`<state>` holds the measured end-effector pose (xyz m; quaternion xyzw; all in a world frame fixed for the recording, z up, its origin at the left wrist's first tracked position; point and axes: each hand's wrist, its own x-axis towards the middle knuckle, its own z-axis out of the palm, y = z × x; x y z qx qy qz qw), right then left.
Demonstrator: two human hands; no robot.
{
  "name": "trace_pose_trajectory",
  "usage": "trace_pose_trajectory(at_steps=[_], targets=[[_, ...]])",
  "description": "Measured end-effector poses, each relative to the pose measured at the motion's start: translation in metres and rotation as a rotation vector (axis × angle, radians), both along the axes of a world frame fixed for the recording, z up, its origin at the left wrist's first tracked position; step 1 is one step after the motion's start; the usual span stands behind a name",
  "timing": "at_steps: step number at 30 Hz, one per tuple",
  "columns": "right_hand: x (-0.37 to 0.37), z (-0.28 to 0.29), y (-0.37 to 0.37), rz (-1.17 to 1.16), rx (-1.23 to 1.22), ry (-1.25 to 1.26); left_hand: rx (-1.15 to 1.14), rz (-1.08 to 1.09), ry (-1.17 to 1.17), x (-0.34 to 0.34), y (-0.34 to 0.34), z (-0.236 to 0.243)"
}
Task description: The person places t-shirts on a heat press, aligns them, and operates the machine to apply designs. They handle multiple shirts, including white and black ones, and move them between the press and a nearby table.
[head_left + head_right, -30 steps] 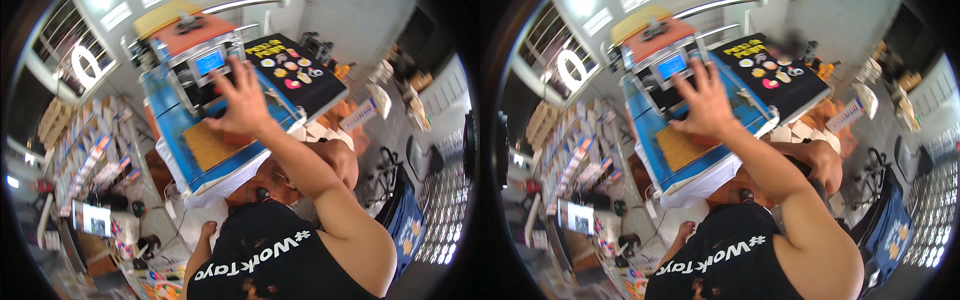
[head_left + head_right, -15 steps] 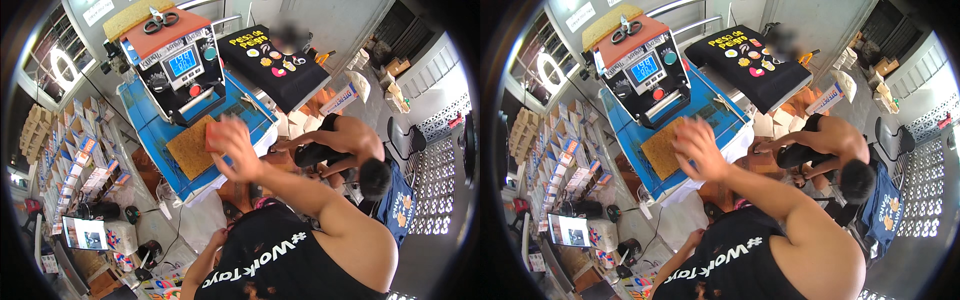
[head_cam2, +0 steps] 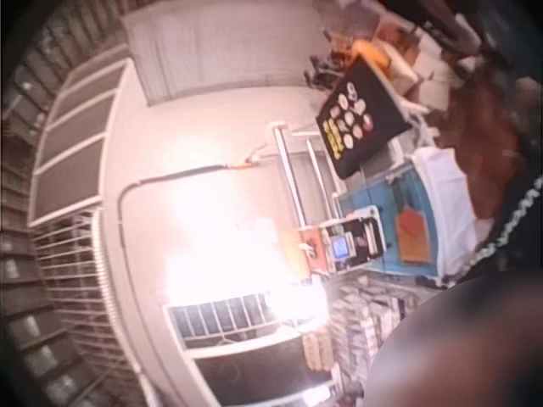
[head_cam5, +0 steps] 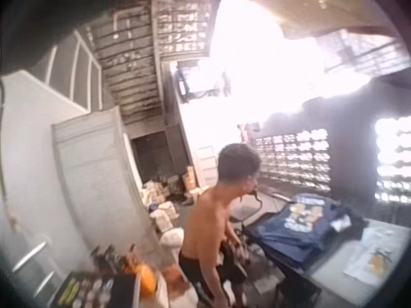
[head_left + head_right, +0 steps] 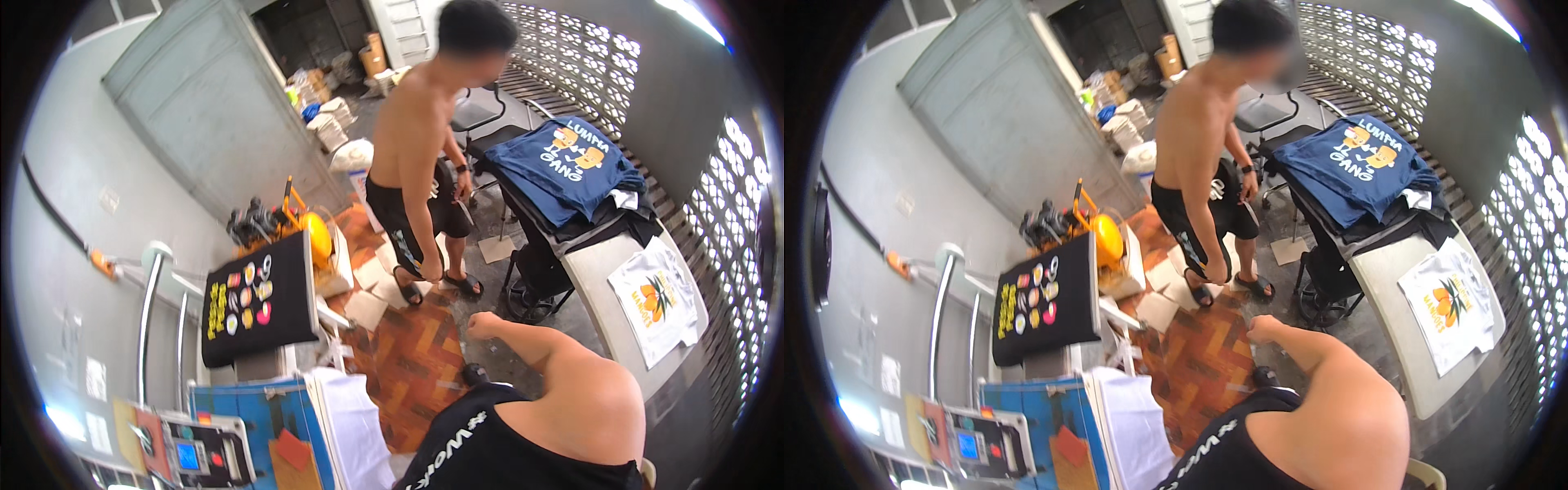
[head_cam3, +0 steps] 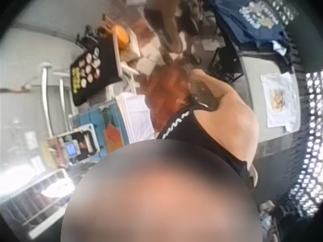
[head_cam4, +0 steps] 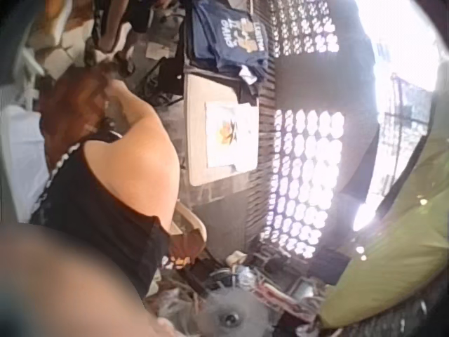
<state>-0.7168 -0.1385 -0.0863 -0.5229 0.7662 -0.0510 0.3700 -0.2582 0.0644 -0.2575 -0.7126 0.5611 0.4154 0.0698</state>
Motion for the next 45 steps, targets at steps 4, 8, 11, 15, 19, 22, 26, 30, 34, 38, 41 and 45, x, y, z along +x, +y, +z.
trace_pose_trajectory(at_steps=[4, 8, 11, 15, 19, 22, 26, 30, 34, 38, 41, 45], targets=[[-0.082, -0.003, 0.013, -0.32, -0.158, -0.149, -0.026, -0.193, -0.019, -0.05, -0.053, 0.016], [-0.119, -0.085, 0.059, -0.382, 0.093, -0.173, -0.084, -0.36, -0.155, -0.072, -0.077, 0.039], [-0.141, -0.16, 0.136, -0.345, 0.535, -0.151, -0.016, -0.14, -0.163, -0.132, -0.137, 0.066], [-0.157, -0.223, 0.235, -0.39, 0.546, -0.423, 0.009, -0.213, 0.195, -0.166, -0.206, 0.076], [-0.152, -0.243, 0.228, -0.572, 0.629, -0.288, 0.208, 0.553, 0.75, -0.154, -0.242, 0.098], [-0.14, -0.189, 0.167, -0.763, 0.528, -0.249, 0.243, 0.811, 1.21, -0.082, -0.283, 0.097], [-0.143, -0.168, 0.074, -0.298, 0.446, -0.126, -0.332, 1.667, 1.577, -0.022, -0.362, 0.111], [-0.145, -0.162, -0.013, -0.371, 0.301, -0.146, -0.552, 1.857, 1.573, -0.028, -0.393, 0.159], [-0.129, -0.144, -0.106, -0.215, 0.238, -0.114, -0.457, 1.813, 1.473, 0.0, -0.404, 0.16], [-0.109, -0.128, -0.162, -0.065, 0.159, -0.063, -0.365, 1.828, 1.506, -0.033, -0.405, 0.203], [-0.052, -0.054, -0.212, 0.044, 0.026, -0.18, -0.653, 1.722, 1.383, 0.0, -0.413, 0.236], [0.0, -0.052, -0.274, 0.419, -0.094, -0.25, -0.755, 1.4, 1.798, -0.052, -0.495, 0.315]])
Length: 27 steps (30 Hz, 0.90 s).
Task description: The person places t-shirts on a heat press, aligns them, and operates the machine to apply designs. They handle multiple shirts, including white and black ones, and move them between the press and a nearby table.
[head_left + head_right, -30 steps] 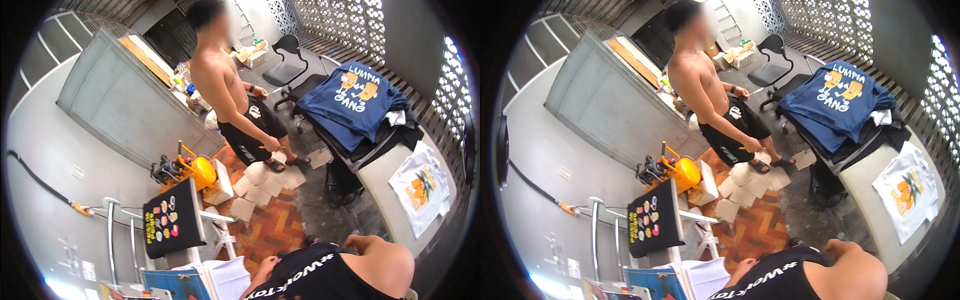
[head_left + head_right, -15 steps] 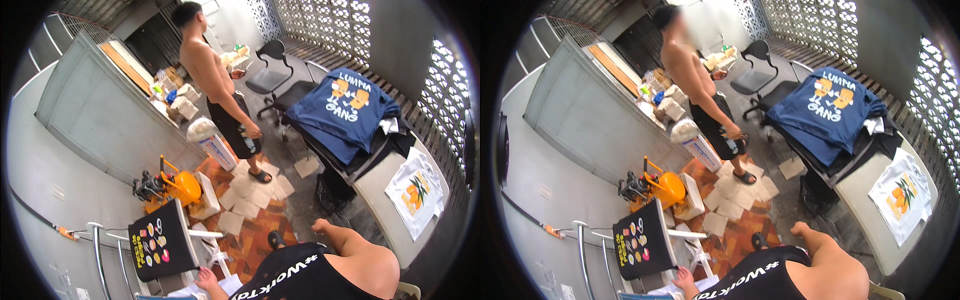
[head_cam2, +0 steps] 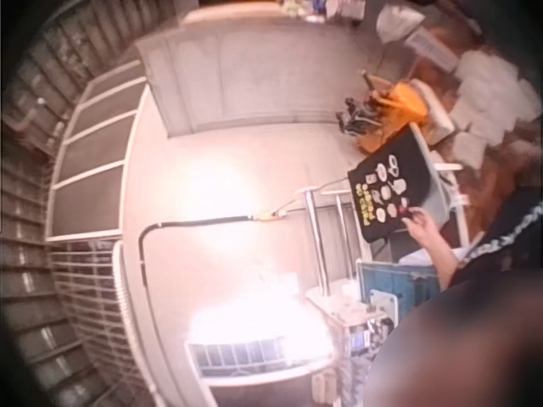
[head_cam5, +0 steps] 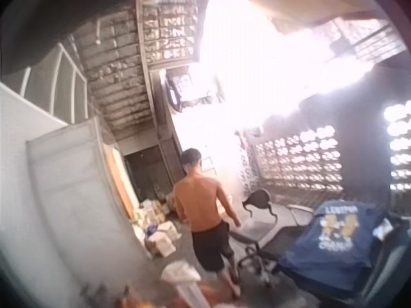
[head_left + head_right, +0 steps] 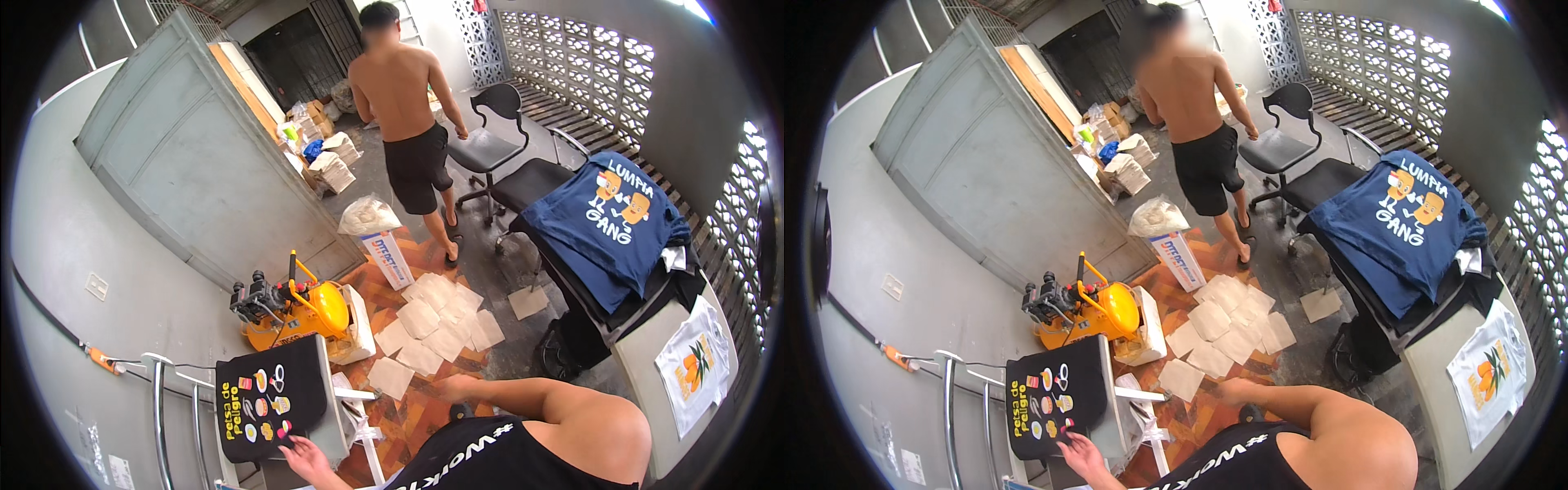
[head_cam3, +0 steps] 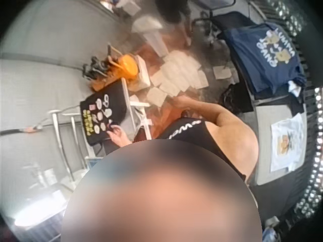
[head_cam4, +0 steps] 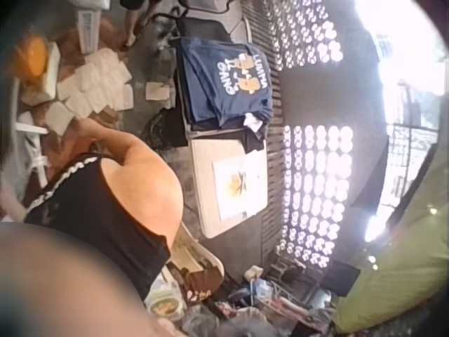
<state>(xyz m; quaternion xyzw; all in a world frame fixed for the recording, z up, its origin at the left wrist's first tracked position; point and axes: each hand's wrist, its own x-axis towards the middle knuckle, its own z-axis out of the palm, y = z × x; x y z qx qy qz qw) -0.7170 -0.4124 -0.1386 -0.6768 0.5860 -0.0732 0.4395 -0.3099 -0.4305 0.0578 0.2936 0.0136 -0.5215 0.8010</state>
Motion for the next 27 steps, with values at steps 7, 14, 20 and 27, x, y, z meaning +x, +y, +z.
trace_pose_trajectory(at_steps=[7, 14, 20, 27], targets=[[0.09, 0.166, -0.082, 0.231, -0.284, -0.217, -0.258, -0.167, -0.366, -0.025, -0.09, 0.085], [0.088, 0.304, -0.117, -0.097, -1.197, -0.537, -0.57, -0.703, -0.873, -0.156, -0.081, 0.152], [-0.01, 0.211, -0.127, -0.445, -0.89, -0.308, -0.621, -0.715, -0.656, -0.177, -0.111, 0.165], [-0.124, 0.118, 0.027, -0.922, -0.546, -0.051, -0.59, -0.674, -0.453, -0.189, -0.187, 0.162]])
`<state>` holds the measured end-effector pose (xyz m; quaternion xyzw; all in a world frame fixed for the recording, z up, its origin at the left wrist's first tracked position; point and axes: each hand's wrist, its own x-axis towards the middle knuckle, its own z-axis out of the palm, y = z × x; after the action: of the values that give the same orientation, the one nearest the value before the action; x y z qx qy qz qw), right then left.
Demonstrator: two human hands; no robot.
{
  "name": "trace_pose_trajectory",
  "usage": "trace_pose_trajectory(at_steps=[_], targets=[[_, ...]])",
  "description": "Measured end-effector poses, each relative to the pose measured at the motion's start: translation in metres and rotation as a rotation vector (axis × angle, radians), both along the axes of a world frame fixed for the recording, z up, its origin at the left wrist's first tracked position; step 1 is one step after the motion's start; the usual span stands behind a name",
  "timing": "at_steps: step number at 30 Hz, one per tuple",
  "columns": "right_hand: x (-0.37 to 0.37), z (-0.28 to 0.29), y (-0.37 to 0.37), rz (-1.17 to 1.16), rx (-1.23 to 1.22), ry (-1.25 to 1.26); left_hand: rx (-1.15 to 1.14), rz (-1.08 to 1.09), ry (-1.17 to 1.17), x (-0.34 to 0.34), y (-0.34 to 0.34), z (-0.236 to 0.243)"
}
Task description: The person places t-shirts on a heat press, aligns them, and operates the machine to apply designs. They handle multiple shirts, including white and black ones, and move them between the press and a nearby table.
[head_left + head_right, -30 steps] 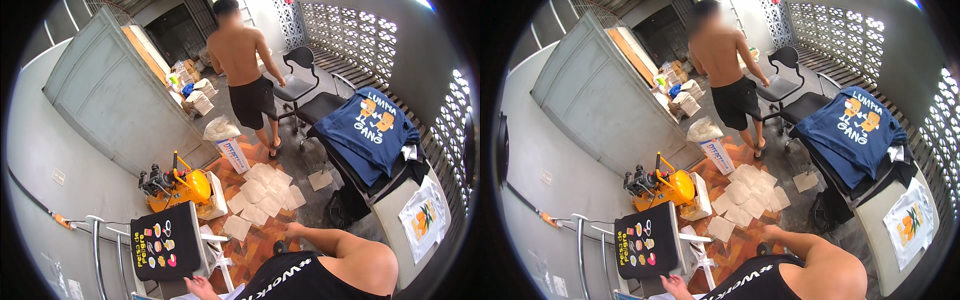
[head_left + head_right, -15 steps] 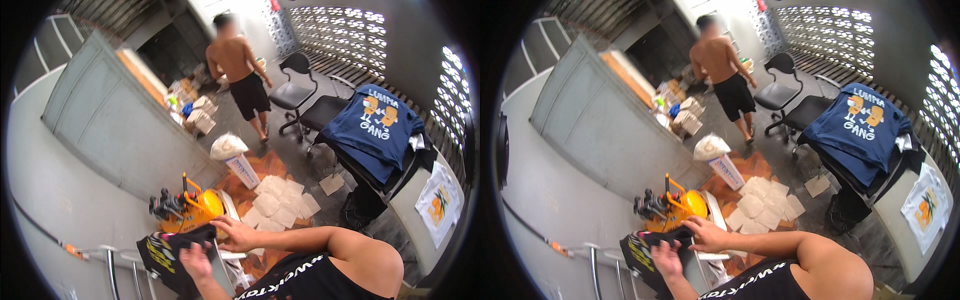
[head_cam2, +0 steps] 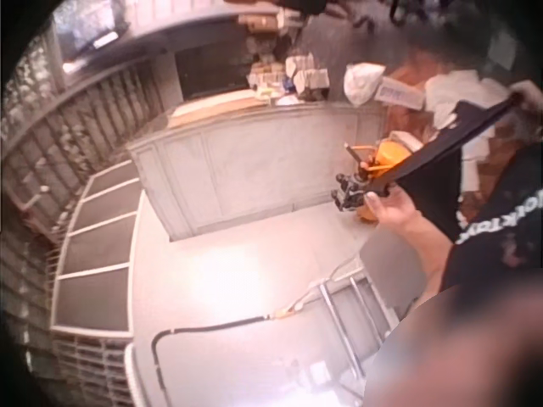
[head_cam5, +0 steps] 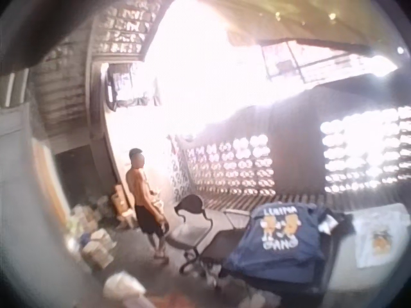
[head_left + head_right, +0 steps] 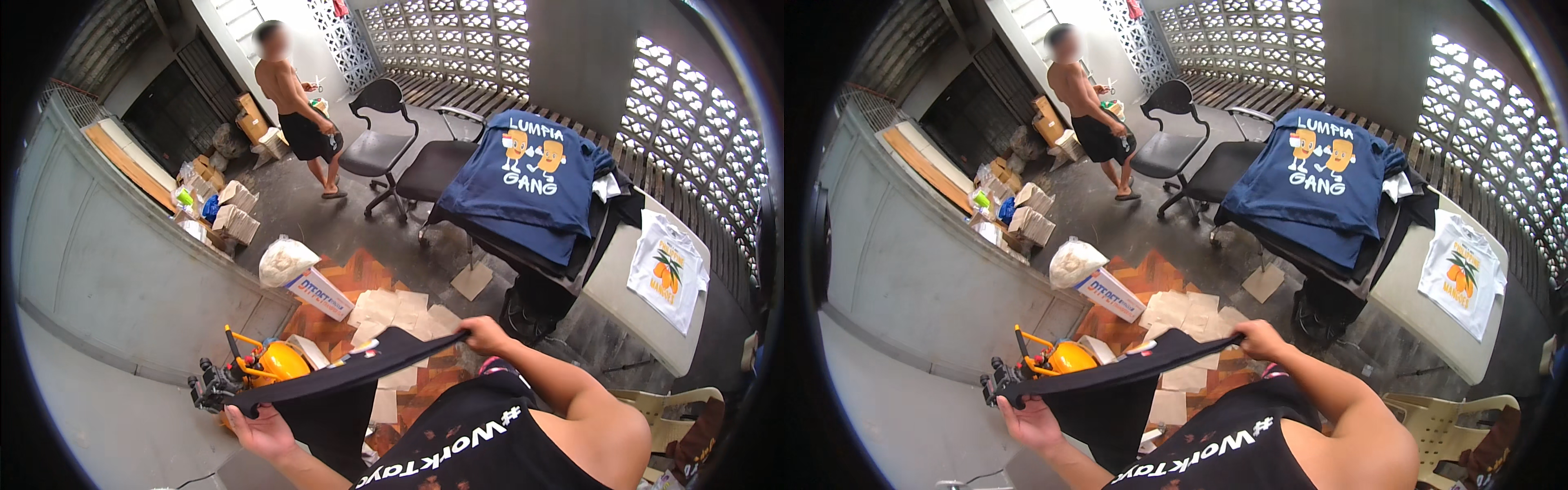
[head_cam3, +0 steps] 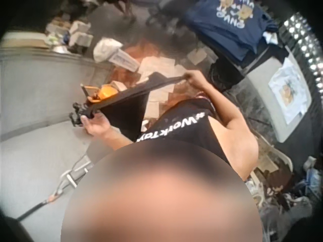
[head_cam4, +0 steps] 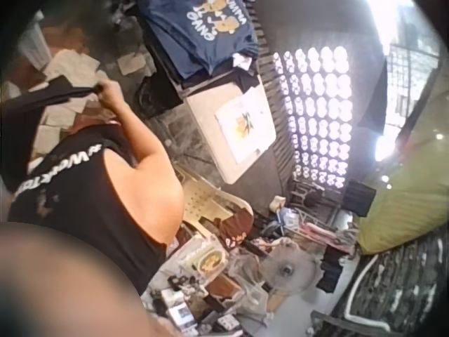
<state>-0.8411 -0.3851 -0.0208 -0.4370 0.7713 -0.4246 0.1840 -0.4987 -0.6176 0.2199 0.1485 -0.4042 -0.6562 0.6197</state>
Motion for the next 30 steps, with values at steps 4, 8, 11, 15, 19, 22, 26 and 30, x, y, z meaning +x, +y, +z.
trace_pose_trajectory(at_steps=[4, 8, 11, 15, 19, 22, 26, 30], targets=[[-0.039, 0.028, 0.048, -0.169, -0.054, -0.245, 0.098, 0.15, -0.161, -0.038, -0.027, -0.013], [-0.084, 0.08, 0.07, -0.24, -0.407, -0.617, 0.159, 0.046, -0.12, -0.103, -0.049, -0.016], [-0.126, 0.139, 0.096, -0.147, -0.567, -0.77, 0.149, 0.026, -0.057, -0.182, -0.059, 0.014], [-0.191, 0.245, 0.108, 0.033, -0.559, -0.488, -0.12, -0.177, -0.376, -0.238, -0.111, 0.072], [-0.31, 0.308, 0.108, -0.194, -0.293, -0.087, -0.376, -0.35, -0.644, -0.421, -0.184, 0.109], [-0.39, 0.371, 0.133, -0.645, -0.94, 0.026, -0.677, -0.387, -0.435, -0.566, -0.149, 0.148], [-0.354, 0.473, 0.176, -0.768, -1.014, 0.593, -0.508, -0.616, 0.075, -0.599, -0.048, 0.215], [-0.363, 0.456, 0.171, -0.94, -0.783, 0.601, -0.32, -0.854, -0.1, -0.665, -0.132, 0.187]])
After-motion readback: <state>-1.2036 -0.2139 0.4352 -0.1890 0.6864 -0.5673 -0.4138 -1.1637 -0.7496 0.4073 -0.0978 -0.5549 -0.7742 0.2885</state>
